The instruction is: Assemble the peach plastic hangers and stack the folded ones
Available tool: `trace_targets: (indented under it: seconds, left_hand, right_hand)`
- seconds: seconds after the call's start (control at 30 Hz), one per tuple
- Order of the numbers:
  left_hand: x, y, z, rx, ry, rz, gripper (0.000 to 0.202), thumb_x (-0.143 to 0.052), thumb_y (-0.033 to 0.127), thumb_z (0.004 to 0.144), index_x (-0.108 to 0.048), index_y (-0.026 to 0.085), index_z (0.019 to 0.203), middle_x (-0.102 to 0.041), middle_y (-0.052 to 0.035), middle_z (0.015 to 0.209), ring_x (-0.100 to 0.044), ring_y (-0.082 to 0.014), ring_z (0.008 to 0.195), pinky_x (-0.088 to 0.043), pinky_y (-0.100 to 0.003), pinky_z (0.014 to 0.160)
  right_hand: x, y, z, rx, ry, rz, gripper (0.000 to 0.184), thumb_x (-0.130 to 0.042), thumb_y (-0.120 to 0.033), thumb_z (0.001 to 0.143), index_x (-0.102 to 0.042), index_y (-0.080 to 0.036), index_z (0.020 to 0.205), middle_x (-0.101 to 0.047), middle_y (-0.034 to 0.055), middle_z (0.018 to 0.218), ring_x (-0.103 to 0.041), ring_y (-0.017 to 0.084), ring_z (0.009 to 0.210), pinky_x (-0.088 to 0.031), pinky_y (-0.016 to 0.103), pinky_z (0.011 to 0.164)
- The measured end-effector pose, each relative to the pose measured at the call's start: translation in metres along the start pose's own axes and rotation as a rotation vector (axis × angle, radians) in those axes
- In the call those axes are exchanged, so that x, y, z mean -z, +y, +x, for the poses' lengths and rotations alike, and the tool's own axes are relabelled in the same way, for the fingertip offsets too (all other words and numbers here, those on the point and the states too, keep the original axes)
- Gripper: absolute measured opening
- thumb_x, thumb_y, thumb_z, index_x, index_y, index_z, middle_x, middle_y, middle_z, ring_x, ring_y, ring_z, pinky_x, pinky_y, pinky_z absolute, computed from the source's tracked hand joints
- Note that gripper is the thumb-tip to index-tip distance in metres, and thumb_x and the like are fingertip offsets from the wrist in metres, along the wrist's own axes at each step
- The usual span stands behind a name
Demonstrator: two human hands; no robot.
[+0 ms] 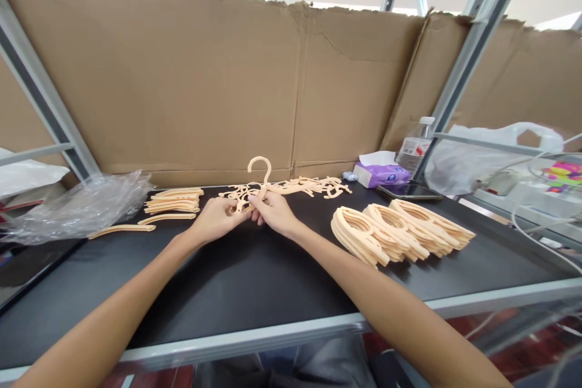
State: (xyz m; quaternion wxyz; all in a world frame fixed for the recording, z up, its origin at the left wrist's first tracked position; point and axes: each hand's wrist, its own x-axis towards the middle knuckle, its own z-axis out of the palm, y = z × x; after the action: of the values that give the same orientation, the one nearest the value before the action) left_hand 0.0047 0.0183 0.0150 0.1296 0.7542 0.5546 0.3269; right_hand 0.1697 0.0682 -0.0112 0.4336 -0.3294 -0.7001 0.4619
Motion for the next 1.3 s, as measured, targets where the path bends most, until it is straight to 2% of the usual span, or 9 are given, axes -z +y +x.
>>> trace_targets:
  seconds: [0.07,0.13,0.2,0.27,0.47,0.57,0.77,1.0,1.3]
  left_hand:
    - [0.004,-0.005,0.002,0.015,0.027,0.034,0.045,-0.062,0.059,0.077,-0.057,0.018,0.06,-0.036,0.0058,0.051,-0.029,-0.0101,0.051,-0.02,-0.025,0.05]
    - [0.008,-0.013,0.004,0.003,0.035,0.058,0.042,-0.06,0.059,0.079,-0.067,0.017,0.076,-0.044,0.0052,0.055,-0.034,-0.0112,0.053,-0.024,-0.024,0.051]
    - [0.013,-0.02,0.007,-0.023,0.035,0.051,0.047,-0.048,0.059,0.088,-0.071,0.017,0.09,-0.053,0.0032,0.06,-0.04,-0.0126,0.055,-0.029,-0.024,0.052]
    - [0.016,-0.026,0.008,-0.048,0.011,0.055,0.049,-0.043,0.058,0.091,-0.072,0.018,0.095,-0.058,0.0022,0.064,-0.045,-0.0137,0.056,-0.033,-0.024,0.054]
    - [0.018,-0.032,0.011,-0.055,-0.085,0.089,0.044,-0.044,0.057,0.089,-0.066,0.022,0.074,-0.065,-0.0009,0.07,-0.056,-0.0182,0.066,-0.041,-0.026,0.063]
    - [0.02,-0.033,0.012,-0.072,-0.079,0.111,0.042,-0.05,0.057,0.085,-0.071,0.022,0.077,-0.068,-0.004,0.079,-0.059,-0.0212,0.075,-0.044,-0.029,0.068]
    - [0.023,-0.036,0.011,0.018,-0.183,0.022,0.032,-0.061,0.052,0.076,-0.073,0.023,0.078,-0.07,-0.0021,0.071,-0.063,-0.0212,0.068,-0.046,-0.028,0.063]
    - [0.019,-0.038,0.01,0.069,-0.201,-0.047,0.027,-0.065,0.044,0.073,-0.08,0.025,0.083,-0.078,-0.004,0.081,-0.071,-0.0239,0.077,-0.052,-0.031,0.074]
    - [0.021,-0.038,0.011,0.064,-0.212,-0.028,0.028,-0.066,0.044,0.072,-0.081,0.024,0.085,-0.079,-0.0032,0.081,-0.071,-0.0237,0.076,-0.052,-0.03,0.073]
  right_hand:
    - [-0.001,0.001,0.0,-0.011,0.01,-0.006,0.023,-0.057,-0.029,0.094,-0.059,-0.016,0.075,-0.063,-0.002,0.059,-0.058,0.008,0.045,-0.048,0.018,0.047]
    - [-0.001,0.001,-0.001,-0.028,0.026,-0.031,0.02,-0.057,-0.026,0.094,-0.058,-0.017,0.077,-0.063,-0.0022,0.059,-0.06,0.009,0.046,-0.049,0.018,0.049]
    - [-0.002,0.002,-0.002,-0.047,0.06,-0.061,0.017,-0.056,-0.023,0.094,-0.057,-0.017,0.078,-0.063,-0.0023,0.059,-0.061,0.009,0.047,-0.05,0.019,0.051]
    - [-0.002,0.003,-0.001,-0.067,0.108,-0.079,0.018,-0.056,-0.023,0.094,-0.057,-0.017,0.077,-0.064,-0.0017,0.06,-0.061,0.009,0.047,-0.05,0.019,0.051]
    - [-0.001,0.01,0.005,-0.15,0.231,-0.058,0.019,-0.053,-0.025,0.095,-0.055,-0.017,0.078,-0.065,0.0013,0.063,-0.062,0.011,0.049,-0.052,0.022,0.052]
    - [0.001,0.009,0.005,-0.154,0.268,-0.107,0.022,-0.054,-0.028,0.095,-0.054,-0.018,0.076,-0.065,0.0028,0.065,-0.061,0.012,0.051,-0.051,0.023,0.049]
    - [0.005,0.006,0.006,-0.226,0.28,-0.039,0.019,-0.054,-0.026,0.095,-0.051,-0.02,0.077,-0.062,0.0016,0.064,-0.057,0.012,0.048,-0.045,0.02,0.036]
    - [0.007,0.008,0.009,-0.241,0.26,-0.026,0.019,-0.053,-0.024,0.095,-0.051,-0.019,0.076,-0.061,0.0006,0.062,-0.056,0.01,0.045,-0.045,0.019,0.035]
    - [0.009,0.004,0.008,-0.271,0.238,0.003,0.024,-0.049,-0.02,0.097,-0.049,-0.018,0.073,-0.059,-0.0011,0.058,-0.053,0.008,0.041,-0.046,0.019,0.037]
